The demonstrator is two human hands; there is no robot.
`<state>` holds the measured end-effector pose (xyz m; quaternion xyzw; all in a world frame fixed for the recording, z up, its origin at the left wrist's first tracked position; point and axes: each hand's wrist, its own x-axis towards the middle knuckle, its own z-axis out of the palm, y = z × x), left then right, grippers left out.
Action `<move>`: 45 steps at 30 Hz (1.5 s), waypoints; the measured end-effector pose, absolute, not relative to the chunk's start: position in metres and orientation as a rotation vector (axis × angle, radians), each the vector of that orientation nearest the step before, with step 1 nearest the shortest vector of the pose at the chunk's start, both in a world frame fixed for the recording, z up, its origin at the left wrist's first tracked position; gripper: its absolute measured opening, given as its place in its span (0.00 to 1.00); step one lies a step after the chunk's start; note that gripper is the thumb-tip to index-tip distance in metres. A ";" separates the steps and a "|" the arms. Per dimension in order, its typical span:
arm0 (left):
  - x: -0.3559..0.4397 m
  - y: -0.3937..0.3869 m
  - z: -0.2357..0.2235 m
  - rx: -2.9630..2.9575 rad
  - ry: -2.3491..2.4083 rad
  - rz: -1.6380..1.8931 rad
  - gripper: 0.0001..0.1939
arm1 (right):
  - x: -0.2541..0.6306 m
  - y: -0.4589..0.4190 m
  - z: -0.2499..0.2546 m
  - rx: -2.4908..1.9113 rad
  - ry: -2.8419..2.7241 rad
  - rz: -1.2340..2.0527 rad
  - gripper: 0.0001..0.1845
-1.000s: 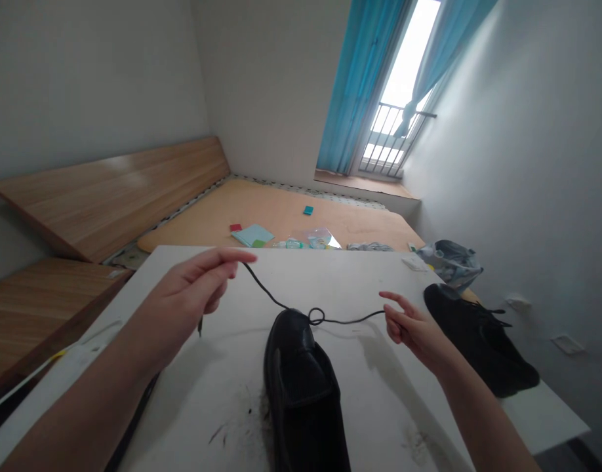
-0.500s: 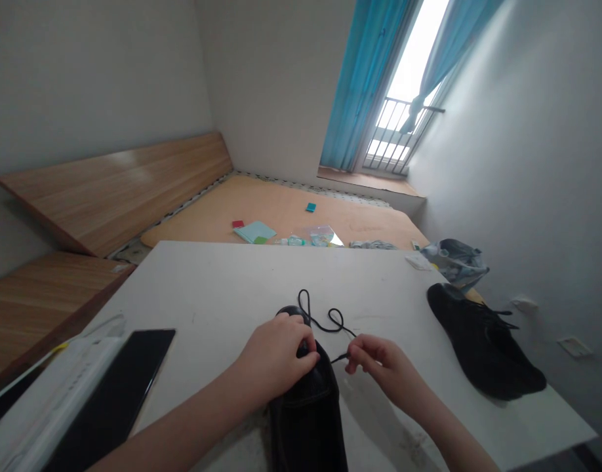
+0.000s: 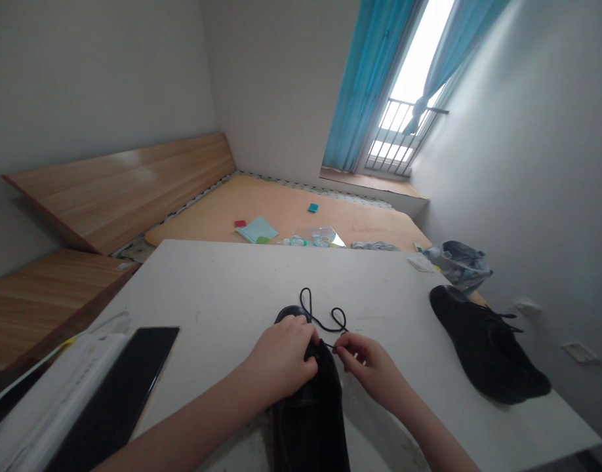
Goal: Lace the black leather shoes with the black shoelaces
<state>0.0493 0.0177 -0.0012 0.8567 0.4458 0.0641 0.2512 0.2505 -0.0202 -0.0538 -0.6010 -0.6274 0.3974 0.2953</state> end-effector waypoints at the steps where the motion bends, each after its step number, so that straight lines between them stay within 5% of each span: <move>1: 0.049 0.018 -0.001 2.332 1.210 0.178 0.12 | 0.251 -0.021 -0.053 -1.599 -1.678 1.052 0.08; 25: 0.054 0.017 -0.008 2.388 1.236 0.281 0.07 | 0.238 -0.012 -0.059 -1.437 -1.745 1.123 0.13; 38: 0.041 0.018 0.020 2.422 1.122 0.495 0.07 | 0.231 -0.025 -0.012 -1.350 -1.792 0.736 0.11; 42: 0.031 0.017 0.032 2.364 0.932 0.735 0.10 | 0.218 -0.029 -0.002 -1.158 -1.544 1.070 0.20; 45: 0.017 0.013 0.049 2.200 1.046 1.283 0.20 | 0.216 -0.035 0.007 -0.977 -1.249 1.363 0.20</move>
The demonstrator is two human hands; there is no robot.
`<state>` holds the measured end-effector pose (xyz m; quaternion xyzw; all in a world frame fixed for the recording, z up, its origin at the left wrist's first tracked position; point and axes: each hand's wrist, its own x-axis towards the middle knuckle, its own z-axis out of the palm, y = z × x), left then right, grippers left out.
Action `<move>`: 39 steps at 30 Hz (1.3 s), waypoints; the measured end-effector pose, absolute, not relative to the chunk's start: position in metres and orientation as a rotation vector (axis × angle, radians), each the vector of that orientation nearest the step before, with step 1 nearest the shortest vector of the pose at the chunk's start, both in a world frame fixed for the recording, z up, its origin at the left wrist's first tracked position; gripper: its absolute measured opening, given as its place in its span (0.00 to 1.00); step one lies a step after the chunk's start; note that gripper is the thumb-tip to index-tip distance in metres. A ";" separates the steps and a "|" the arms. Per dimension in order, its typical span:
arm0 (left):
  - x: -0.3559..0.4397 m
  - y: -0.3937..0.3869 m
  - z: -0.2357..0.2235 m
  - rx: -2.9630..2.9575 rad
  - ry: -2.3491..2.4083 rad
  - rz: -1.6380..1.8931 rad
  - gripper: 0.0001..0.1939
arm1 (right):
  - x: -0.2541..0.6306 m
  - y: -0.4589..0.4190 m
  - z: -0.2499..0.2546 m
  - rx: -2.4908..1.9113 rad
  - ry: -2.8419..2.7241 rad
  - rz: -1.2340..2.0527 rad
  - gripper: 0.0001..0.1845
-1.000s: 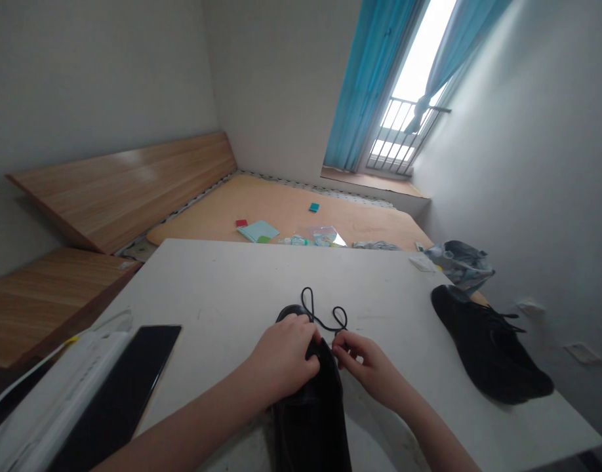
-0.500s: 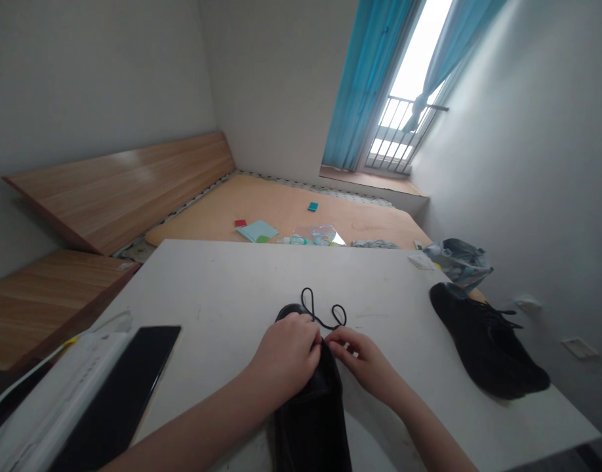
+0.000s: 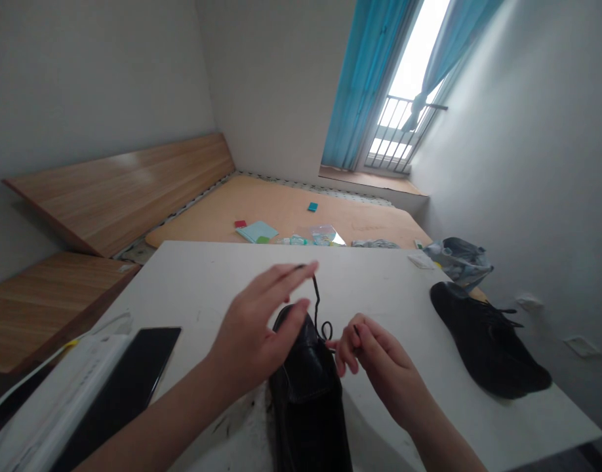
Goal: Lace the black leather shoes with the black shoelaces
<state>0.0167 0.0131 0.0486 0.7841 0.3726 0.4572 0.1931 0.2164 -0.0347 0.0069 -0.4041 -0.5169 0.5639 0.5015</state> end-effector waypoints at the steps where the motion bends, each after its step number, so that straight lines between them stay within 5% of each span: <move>1: 0.010 0.011 0.055 2.066 1.128 1.541 0.22 | 0.218 -0.037 0.011 -0.932 -1.170 1.400 0.20; 3: -0.003 0.008 0.069 1.671 1.198 1.997 0.30 | 0.221 -0.043 0.020 -0.887 -1.093 1.401 0.19; 5: -0.016 0.006 0.079 1.425 1.177 2.072 0.31 | 0.225 -0.050 0.030 -0.904 -1.093 1.333 0.19; 9: -0.020 0.005 0.085 1.067 0.902 1.634 0.22 | 0.221 -0.060 0.047 -1.054 -1.226 1.128 0.19; 15: 0.011 -0.004 0.077 0.830 0.813 1.257 0.26 | 0.182 -0.046 0.044 -1.237 -1.658 1.228 0.15; 39: 0.018 -0.006 0.066 0.638 0.593 1.385 0.25 | 0.162 -0.018 0.021 -1.181 -1.493 1.232 0.08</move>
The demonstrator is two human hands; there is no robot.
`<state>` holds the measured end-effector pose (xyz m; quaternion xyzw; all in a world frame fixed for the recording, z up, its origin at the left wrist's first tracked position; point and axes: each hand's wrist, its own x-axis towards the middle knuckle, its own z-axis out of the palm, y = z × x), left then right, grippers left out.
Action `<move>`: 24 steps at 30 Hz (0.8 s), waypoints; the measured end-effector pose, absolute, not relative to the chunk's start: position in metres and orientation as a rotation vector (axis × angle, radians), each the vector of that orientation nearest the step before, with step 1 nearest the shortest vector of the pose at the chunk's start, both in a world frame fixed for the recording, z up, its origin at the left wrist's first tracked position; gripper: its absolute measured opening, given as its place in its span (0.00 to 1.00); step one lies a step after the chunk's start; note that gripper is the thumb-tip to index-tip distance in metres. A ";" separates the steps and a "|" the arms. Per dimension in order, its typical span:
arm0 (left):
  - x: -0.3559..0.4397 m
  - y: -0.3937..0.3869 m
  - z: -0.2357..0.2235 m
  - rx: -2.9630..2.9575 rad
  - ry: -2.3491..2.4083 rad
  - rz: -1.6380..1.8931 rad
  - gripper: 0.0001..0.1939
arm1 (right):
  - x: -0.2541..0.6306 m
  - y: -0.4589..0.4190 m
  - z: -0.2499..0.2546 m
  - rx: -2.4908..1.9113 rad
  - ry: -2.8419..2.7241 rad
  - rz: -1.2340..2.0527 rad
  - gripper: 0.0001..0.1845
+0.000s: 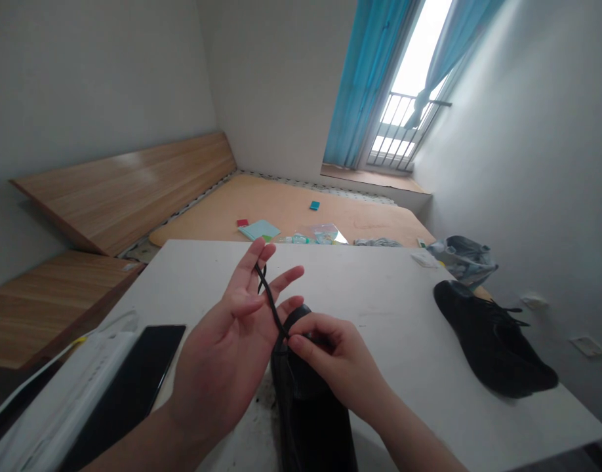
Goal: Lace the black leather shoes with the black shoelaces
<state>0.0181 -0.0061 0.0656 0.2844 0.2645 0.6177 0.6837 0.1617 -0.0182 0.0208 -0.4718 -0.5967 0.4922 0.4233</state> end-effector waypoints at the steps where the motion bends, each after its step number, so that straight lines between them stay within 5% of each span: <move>1: 0.017 -0.003 0.064 0.675 0.623 1.380 0.26 | 0.162 -0.018 0.021 -1.185 -1.465 1.253 0.09; 8: -0.014 0.034 0.056 1.783 1.208 1.044 0.15 | 0.171 -0.019 0.022 -1.282 -1.561 1.142 0.05; 12: -0.023 0.038 0.054 2.362 1.643 0.776 0.19 | 0.172 -0.020 0.022 -1.330 -1.727 0.984 0.07; 18: -0.024 0.025 0.051 2.377 1.025 0.320 0.16 | 0.171 -0.015 0.021 -1.281 -1.798 0.891 0.06; 24: -0.021 0.029 0.049 2.242 1.039 0.323 0.12 | 0.169 -0.011 0.019 -1.171 -1.768 1.035 0.06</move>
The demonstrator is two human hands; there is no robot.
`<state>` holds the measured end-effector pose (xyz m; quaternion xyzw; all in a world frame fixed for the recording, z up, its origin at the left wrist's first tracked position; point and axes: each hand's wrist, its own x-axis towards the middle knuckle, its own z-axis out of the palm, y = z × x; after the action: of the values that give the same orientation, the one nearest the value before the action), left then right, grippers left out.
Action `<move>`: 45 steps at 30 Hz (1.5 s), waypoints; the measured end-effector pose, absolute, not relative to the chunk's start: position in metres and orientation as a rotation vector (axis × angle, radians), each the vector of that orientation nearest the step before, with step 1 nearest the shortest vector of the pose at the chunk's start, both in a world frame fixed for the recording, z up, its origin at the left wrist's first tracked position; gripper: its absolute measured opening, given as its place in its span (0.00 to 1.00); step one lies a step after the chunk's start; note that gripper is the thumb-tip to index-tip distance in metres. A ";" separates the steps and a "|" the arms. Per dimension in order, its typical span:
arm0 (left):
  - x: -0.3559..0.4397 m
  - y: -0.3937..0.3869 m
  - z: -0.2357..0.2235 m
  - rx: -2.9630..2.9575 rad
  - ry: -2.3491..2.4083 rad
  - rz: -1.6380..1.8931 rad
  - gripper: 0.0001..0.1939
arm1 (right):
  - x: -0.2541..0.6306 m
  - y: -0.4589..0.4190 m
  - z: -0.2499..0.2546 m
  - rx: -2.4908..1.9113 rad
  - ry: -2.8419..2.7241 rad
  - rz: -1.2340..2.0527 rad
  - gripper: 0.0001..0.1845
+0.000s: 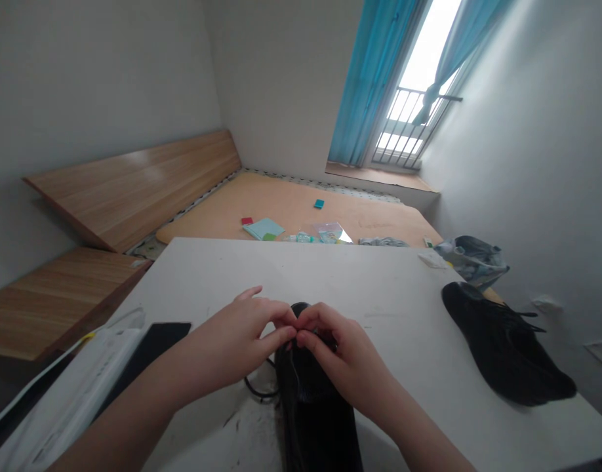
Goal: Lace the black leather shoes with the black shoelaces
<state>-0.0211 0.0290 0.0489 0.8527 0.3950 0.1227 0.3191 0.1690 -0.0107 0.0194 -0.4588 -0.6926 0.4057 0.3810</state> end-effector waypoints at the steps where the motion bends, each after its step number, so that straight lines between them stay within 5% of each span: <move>1: -0.021 0.030 0.049 2.225 1.049 0.315 0.12 | 0.168 -0.010 0.019 -1.162 -1.751 1.060 0.06; 6: -0.024 0.035 0.052 2.010 1.074 0.279 0.11 | 0.168 -0.007 0.021 -1.334 -1.759 1.036 0.02; 14: -0.030 0.034 0.050 2.102 1.096 -0.060 0.16 | 0.176 -0.001 0.006 -1.534 -1.943 0.675 0.18; 19: -0.026 0.033 0.036 2.230 1.190 -0.161 0.12 | 0.175 -0.012 0.009 -1.536 -2.094 0.692 0.08; 37: -0.006 0.032 0.014 2.324 1.239 -0.102 0.08 | 0.156 -0.018 -0.004 -1.693 -2.485 0.274 0.08; 45: -0.009 0.029 0.043 2.280 1.052 0.311 0.15 | 0.177 -0.023 0.028 -1.405 -1.997 0.613 0.06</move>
<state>-0.0091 0.0288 0.0435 0.8593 0.3964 0.1172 0.3012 0.1768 -0.0226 0.0285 -0.5311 -0.7549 0.2319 0.3070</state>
